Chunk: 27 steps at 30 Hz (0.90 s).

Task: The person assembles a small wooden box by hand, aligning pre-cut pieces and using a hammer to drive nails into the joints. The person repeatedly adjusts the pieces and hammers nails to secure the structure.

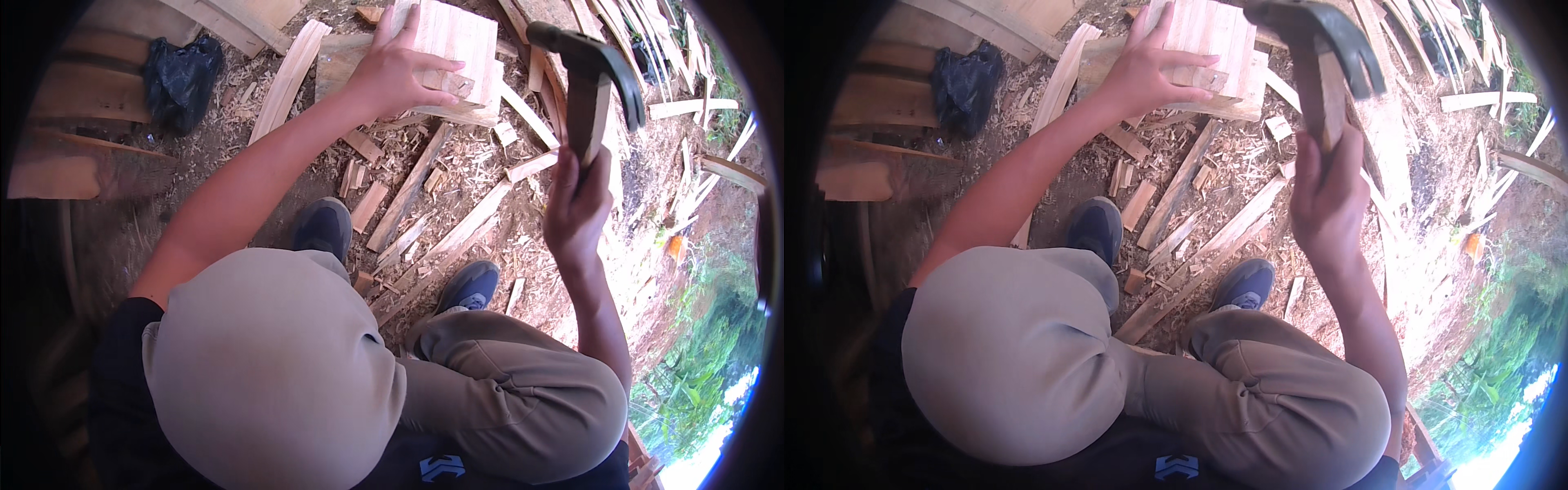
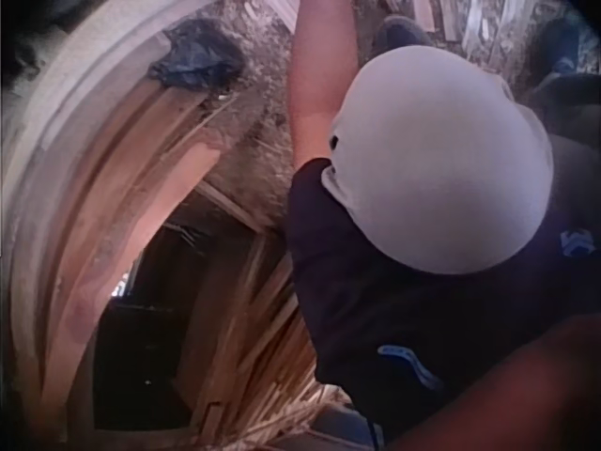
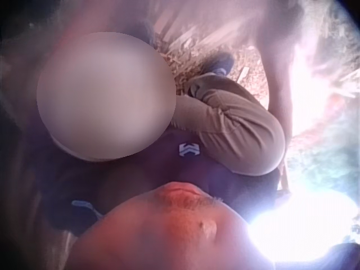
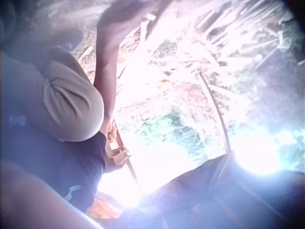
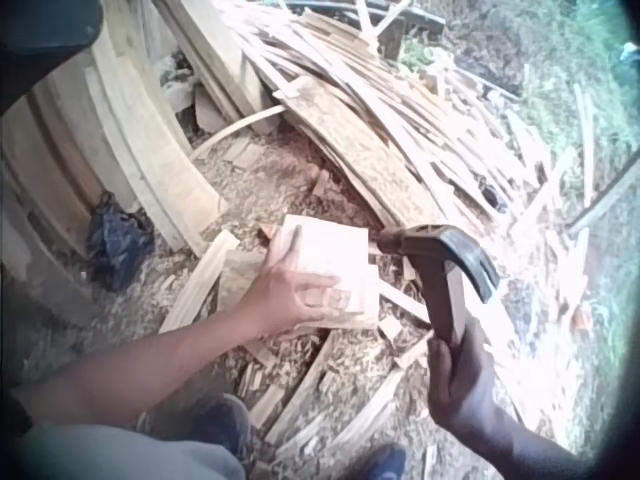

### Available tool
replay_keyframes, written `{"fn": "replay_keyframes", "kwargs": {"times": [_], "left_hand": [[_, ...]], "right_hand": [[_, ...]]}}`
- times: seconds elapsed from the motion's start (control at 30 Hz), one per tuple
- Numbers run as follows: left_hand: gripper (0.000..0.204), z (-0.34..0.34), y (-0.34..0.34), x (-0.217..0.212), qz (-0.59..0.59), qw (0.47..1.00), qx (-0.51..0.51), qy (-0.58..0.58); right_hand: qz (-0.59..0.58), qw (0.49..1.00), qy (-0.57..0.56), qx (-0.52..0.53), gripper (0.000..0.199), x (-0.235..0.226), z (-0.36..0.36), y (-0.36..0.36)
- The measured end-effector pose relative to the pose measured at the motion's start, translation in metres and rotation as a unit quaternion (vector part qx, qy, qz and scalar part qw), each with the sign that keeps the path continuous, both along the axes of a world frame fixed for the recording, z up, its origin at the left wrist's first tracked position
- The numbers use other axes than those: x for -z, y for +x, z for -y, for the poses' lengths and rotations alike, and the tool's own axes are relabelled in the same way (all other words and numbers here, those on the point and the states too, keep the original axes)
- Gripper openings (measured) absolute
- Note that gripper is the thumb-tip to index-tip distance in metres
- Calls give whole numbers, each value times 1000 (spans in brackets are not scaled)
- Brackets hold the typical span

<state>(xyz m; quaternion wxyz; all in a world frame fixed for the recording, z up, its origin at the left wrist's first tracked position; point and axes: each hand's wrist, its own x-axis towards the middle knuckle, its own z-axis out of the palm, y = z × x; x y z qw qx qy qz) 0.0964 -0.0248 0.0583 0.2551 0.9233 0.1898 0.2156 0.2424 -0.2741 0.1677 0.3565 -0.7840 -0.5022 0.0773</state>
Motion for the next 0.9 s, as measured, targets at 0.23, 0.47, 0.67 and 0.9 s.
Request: {"fn": "replay_keyframes", "kwargs": {"times": [0.23,0.47,0.67,0.9], "left_hand": [[58,9,2,14,23,997,-59,43],[57,7,3,12,0,998,-55,39],[57,8,3,13,14,997,-58,57],[58,11,0,15,9,997,-62,52]], "right_hand": [[7,996,-82,-47,17,0,-5,6],[-19,979,-200,-28,18,11,-5,1],[-13,988,-150,-28,19,6,-1,-2],[-57,996,-57,48,18,-5,-4,-7]]}}
